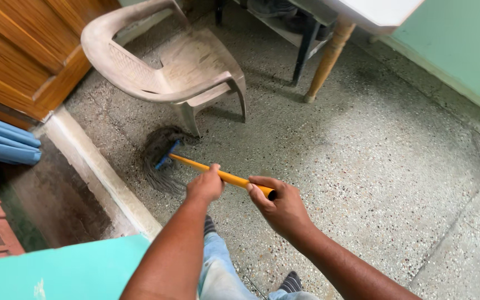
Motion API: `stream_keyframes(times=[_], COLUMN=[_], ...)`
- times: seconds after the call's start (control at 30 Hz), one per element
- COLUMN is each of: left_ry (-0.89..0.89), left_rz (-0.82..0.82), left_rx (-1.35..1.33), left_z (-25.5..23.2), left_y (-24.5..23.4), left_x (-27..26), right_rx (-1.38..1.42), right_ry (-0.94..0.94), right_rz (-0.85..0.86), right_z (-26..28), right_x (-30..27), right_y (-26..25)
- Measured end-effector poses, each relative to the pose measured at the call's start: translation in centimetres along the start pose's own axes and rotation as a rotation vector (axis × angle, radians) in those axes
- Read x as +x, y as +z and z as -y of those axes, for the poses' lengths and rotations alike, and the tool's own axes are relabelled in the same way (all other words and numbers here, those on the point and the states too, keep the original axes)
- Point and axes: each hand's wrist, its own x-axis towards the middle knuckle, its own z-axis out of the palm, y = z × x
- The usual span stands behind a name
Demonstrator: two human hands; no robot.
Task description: The person mops a floor using a mop with a yellow handle, maneuvering the tool around a table and a plastic chair.
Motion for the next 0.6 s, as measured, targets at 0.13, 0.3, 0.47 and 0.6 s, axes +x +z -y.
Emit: stream_keyframes(times=[0.13,0.3,0.47,0.6], left_ry=[-0.002,0.043,-0.021,-0.069], left_rz=[0.045,0.009,0.02,0.023], left_rx=[0.017,0.016,0.009,0.003], left_z=[3.6,9.3,13.3,16.0], left_y=[-5.3,-11.8,-15.4,-16.5], left_x=[6.3,13.8,17.4,17.3], right_rx=[-0.068,0.206,0.162,0.155], right_ry=[0.082,0.058,0.035,0.16], right_rz=[0.022,-0.017,0.019,0.098], right_z=[4.2,8.4,10.5,11.2], right_x=[6.4,14.2,18.6,19.1], right_y=[3.9,9.5,14.4,17.9])
